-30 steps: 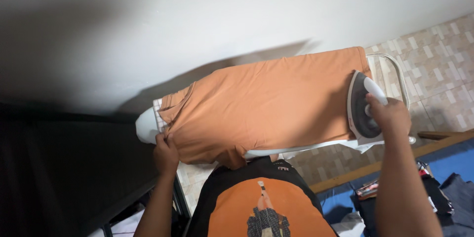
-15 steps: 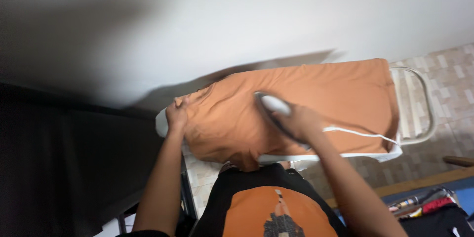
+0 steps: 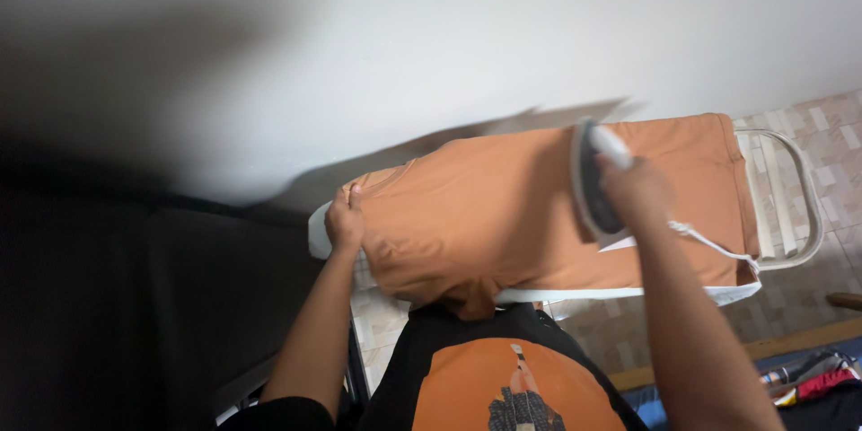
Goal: The person irons a peach-colored t-shirt on an ironing board, smoothing the fabric with one hand while moving the iron with the other. The person flips the shirt to iron the other side and continues ironing different sections.
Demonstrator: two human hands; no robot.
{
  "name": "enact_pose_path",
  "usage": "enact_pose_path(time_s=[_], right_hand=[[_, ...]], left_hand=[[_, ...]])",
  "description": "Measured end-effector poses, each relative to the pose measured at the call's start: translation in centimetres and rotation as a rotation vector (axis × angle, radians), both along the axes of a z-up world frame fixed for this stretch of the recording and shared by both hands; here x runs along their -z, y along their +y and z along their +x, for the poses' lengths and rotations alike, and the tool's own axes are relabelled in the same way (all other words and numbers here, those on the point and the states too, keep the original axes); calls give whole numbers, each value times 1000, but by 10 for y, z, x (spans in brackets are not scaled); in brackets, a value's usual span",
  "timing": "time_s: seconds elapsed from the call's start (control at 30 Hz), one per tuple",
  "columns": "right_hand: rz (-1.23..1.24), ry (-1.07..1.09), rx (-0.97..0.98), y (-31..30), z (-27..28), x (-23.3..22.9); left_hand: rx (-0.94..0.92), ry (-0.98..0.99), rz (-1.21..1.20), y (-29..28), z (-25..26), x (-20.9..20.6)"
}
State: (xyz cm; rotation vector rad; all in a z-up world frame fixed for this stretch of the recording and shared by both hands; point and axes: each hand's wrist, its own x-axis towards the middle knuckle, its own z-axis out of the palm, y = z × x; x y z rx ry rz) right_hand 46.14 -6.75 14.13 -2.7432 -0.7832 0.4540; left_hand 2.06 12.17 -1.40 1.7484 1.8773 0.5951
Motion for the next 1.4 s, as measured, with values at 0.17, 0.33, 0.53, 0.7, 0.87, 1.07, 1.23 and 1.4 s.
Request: enact_pose_path(time_s=[0.17,0.33,0.53,0.7,0.87,1.07,1.23,1.4], right_hand=[[102,329,105,8,36,18],[82,378,-92,45,-28,26],[-183,370,-508,67,-184,0],[-152,260,-615,52,-222,-21],[-69,299,-173,55,-120,-7],[-34,142,141,-14,67,4],[29,135,245,-55,140,4],[-120,276,-120,-63,136,0]], left_hand=[[61,-185,94,-2,-11,6],[80,-253,100,-5,-13,8],[-32,-99,-38,-6,1,-20],[30,132,260,-25,32,-53],[559,58,302,-62,87,-69],[1107,194,196,-88,179,-83],[1036,389,148,-63,215,-87],[1014,476,226,-61,217,-79]])
